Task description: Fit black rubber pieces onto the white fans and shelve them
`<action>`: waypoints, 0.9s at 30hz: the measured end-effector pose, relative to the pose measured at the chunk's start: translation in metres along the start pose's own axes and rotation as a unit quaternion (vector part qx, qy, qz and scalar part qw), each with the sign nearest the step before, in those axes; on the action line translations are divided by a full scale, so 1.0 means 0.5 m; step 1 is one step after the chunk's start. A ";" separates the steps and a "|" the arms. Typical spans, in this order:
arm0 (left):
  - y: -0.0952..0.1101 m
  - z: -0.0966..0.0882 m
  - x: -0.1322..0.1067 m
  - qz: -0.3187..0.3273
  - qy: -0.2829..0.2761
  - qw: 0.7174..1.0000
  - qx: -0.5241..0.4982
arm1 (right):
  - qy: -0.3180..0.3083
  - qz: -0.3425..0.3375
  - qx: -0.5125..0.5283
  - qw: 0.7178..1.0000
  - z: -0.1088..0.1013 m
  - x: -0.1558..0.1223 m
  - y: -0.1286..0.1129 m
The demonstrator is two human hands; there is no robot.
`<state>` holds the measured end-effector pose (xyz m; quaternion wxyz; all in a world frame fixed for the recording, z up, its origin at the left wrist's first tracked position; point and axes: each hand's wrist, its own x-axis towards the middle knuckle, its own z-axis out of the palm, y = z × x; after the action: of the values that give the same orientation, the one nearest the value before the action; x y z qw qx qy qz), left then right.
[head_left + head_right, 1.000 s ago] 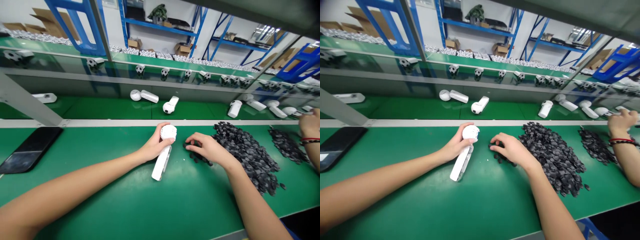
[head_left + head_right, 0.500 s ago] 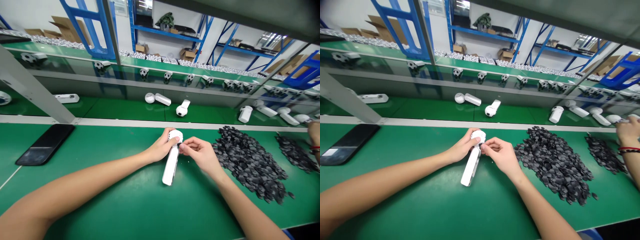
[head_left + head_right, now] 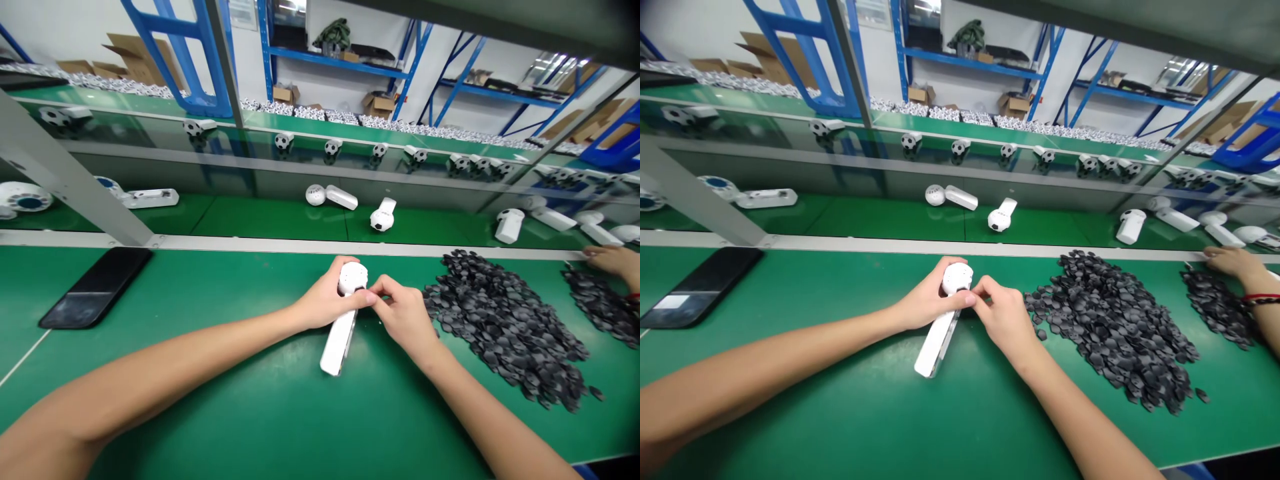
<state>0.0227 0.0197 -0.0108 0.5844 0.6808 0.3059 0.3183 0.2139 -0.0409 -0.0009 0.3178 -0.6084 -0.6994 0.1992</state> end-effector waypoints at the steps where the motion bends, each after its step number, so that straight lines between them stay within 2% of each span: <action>1: 0.001 -0.001 0.000 0.001 0.000 1.000 -0.004 | -0.002 -0.005 -0.017 1.000 0.003 0.000 0.001; 6: -0.005 -0.002 0.012 -0.005 -0.001 0.999 -0.037 | -0.032 -0.026 -0.039 0.998 -0.002 0.010 -0.002; 10: -0.010 -0.006 0.019 -0.032 0.008 0.995 -0.091 | -0.085 -0.021 0.006 0.996 -0.068 0.023 0.013; 13: -0.004 -0.014 0.016 -0.047 -0.004 0.996 -0.078 | -0.091 0.003 -0.040 0.995 -0.127 0.026 0.042; 16: 0.003 -0.020 0.010 -0.044 -0.001 0.996 -0.076 | -0.148 0.016 -0.087 0.985 -0.157 0.025 0.070; 20: 0.003 -0.022 0.009 -0.030 0.017 0.996 -0.082 | -0.190 0.034 -0.107 0.975 -0.153 0.027 0.093; 27: -0.006 -0.018 0.013 -0.061 0.034 0.991 -0.116 | -0.167 -0.010 -0.147 0.975 -0.144 0.031 0.093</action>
<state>0.0195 0.0306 -0.0122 0.6670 0.5776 0.3274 0.3380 0.2965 -0.0249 0.0231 0.1060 -0.5998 -0.7700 0.1900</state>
